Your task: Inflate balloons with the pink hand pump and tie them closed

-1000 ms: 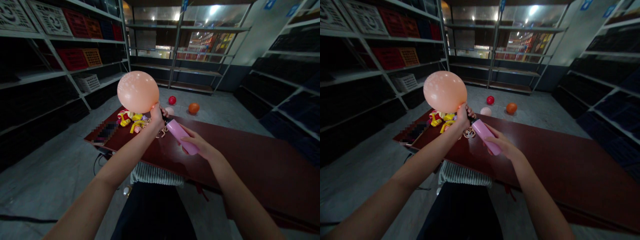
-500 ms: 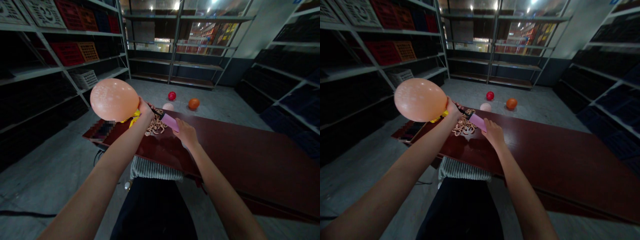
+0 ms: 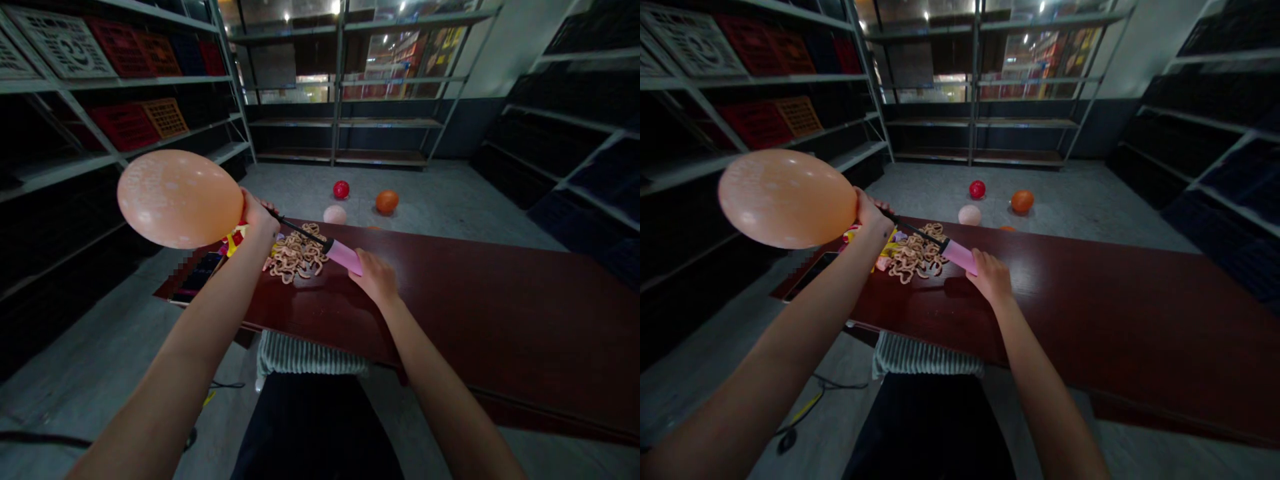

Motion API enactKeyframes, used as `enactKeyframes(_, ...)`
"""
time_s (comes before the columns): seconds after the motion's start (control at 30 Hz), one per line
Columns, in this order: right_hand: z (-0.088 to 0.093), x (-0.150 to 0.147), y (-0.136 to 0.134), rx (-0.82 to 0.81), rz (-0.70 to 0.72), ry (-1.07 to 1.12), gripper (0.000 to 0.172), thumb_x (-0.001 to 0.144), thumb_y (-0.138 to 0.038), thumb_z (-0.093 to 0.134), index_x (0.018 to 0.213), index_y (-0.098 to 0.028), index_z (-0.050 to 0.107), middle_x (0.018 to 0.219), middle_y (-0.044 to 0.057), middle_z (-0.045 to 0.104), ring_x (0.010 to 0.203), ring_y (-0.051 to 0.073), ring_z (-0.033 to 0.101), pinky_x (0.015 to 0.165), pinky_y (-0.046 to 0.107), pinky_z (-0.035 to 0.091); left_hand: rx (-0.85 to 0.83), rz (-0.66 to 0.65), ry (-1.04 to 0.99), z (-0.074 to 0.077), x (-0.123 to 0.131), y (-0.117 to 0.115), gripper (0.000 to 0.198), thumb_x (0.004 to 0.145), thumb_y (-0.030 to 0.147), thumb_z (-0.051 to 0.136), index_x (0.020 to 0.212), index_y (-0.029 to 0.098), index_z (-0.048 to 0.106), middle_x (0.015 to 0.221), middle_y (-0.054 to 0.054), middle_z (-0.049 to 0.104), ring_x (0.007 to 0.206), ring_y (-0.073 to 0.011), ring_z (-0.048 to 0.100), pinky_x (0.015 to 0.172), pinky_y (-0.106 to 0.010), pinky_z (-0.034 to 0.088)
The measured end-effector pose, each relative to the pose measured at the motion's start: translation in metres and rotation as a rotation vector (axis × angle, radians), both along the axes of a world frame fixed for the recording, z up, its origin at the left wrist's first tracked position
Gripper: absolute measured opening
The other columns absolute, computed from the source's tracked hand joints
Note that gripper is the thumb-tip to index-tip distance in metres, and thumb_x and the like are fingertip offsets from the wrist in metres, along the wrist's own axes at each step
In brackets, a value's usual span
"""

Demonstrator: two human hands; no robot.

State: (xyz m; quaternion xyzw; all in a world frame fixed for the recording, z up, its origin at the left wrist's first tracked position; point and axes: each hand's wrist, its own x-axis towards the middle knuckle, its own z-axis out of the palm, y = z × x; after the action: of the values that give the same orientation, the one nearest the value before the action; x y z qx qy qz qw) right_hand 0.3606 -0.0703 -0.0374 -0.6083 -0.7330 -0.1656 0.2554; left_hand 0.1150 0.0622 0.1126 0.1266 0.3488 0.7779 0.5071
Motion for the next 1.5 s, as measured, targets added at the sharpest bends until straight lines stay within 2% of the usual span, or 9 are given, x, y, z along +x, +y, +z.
enactKeyframes(0.1, 0.0, 0.003, 0.0, 0.013, -0.034, 0.034, 0.046, 0.081, -0.025, 0.068, 0.124, -0.015, 0.058, 0.104, 0.009, 0.072, 0.086, 0.023, 0.066, 0.07, 0.032, 0.043, 0.03, 0.071, -0.047, 0.001, 0.017, -0.002, 0.058, 0.097, 0.053, 0.053, 0.06, 0.021, 0.022, 0.045, 0.007, 0.023, 0.033, -0.0068, 0.027, 0.035, -0.022, 0.025)
enactKeyframes(0.2, 0.0, 0.004, 0.0, -0.003, -0.055, 0.053, 0.045, 0.081, -0.026, 0.068, 0.124, -0.016, 0.058, 0.102, 0.009, 0.072, 0.085, 0.023, 0.066, 0.068, 0.032, 0.042, 0.067, 0.009, -0.044, -0.002, 0.035, -0.006, 0.058, 0.099, 0.053, 0.048, 0.058, 0.02, 0.023, 0.044, 0.007, 0.024, 0.033, -0.0068, 0.027, 0.035, -0.022, 0.024)
enactKeyframes(0.47, 0.003, 0.003, -0.001, -0.029, -0.079, 0.056, 0.044, 0.081, -0.026, 0.067, 0.123, -0.017, 0.058, 0.1, 0.009, 0.072, 0.084, 0.024, 0.065, 0.065, 0.031, 0.037, 0.1, -0.195, -0.111, -0.048, 0.099, -0.038, 0.062, 0.098, 0.055, 0.05, 0.055, 0.02, 0.023, 0.042, 0.007, 0.021, 0.033, -0.007, 0.023, 0.037, -0.023, 0.024)
enactKeyframes(0.63, 0.003, 0.001, -0.003, -0.026, -0.083, 0.026, 0.041, 0.083, -0.028, 0.066, 0.122, -0.018, 0.058, 0.1, 0.008, 0.072, 0.084, 0.022, 0.065, 0.064, 0.03, 0.036, 0.061, -0.26, -0.139, -0.058, 0.103, -0.047, 0.061, 0.1, 0.053, 0.047, 0.054, 0.02, 0.023, 0.041, 0.006, 0.022, 0.033, -0.0069, 0.023, 0.037, -0.023, 0.022)
enactKeyframes(0.77, 0.003, -0.003, -0.003, -0.01, -0.052, -0.016, 0.041, 0.086, -0.031, 0.063, 0.125, -0.019, 0.058, 0.097, 0.007, 0.072, 0.082, 0.022, 0.065, 0.064, 0.03, 0.036, 0.036, -0.27, -0.142, -0.05, 0.081, -0.042, 0.061, 0.099, 0.054, 0.049, 0.056, 0.02, 0.022, 0.04, 0.007, 0.022, 0.032, -0.0066, 0.024, 0.037, -0.024, 0.023)
enactKeyframes(0.97, 0.006, -0.004, -0.005, -0.006, -0.006, -0.02, 0.041, 0.086, -0.031, 0.064, 0.124, -0.017, 0.058, 0.102, 0.008, 0.072, 0.086, 0.022, 0.065, 0.069, 0.031, 0.04, -0.046, -0.179, -0.122, -0.033, 0.041, -0.029, 0.049, 0.1, 0.032, 0.047, 0.06, 0.021, 0.021, 0.041, 0.008, 0.021, 0.031, -0.007, 0.025, 0.038, -0.023, 0.024)
enactKeyframes(1.23, 0.005, -0.008, -0.005, 0.062, 0.048, -0.002, 0.037, 0.088, -0.03, 0.063, 0.122, -0.016, 0.06, 0.097, 0.008, 0.072, 0.083, 0.021, 0.065, 0.07, 0.031, 0.043, -0.092, -0.104, -0.039, 0.012, -0.013, -0.01, 0.047, 0.104, 0.037, 0.041, 0.064, 0.02, 0.022, 0.043, 0.008, 0.024, 0.03, -0.007, 0.024, 0.037, -0.022, 0.024)
enactKeyframes(1.37, 0.005, -0.009, -0.004, 0.05, 0.057, 0.027, 0.04, 0.087, -0.028, 0.063, 0.124, -0.014, 0.058, 0.096, 0.008, 0.072, 0.082, 0.021, 0.065, 0.069, 0.031, 0.043, -0.061, -0.118, -0.01, 0.026, -0.011, -0.01, 0.048, 0.105, 0.035, 0.039, 0.062, 0.021, 0.021, 0.043, 0.007, 0.023, 0.031, -0.0078, 0.022, 0.037, -0.023, 0.024)
enactKeyframes(1.5, 0.003, -0.004, -0.004, 0.009, -0.012, 0.081, 0.044, 0.083, -0.029, 0.066, 0.124, -0.015, 0.058, 0.1, 0.01, 0.073, 0.084, 0.024, 0.066, 0.068, 0.032, 0.044, 0.032, -0.142, -0.007, 0.024, 0.013, -0.012, 0.052, 0.104, 0.041, 0.041, 0.061, 0.021, 0.021, 0.044, 0.005, 0.022, 0.033, -0.0086, 0.023, 0.037, -0.024, 0.024)
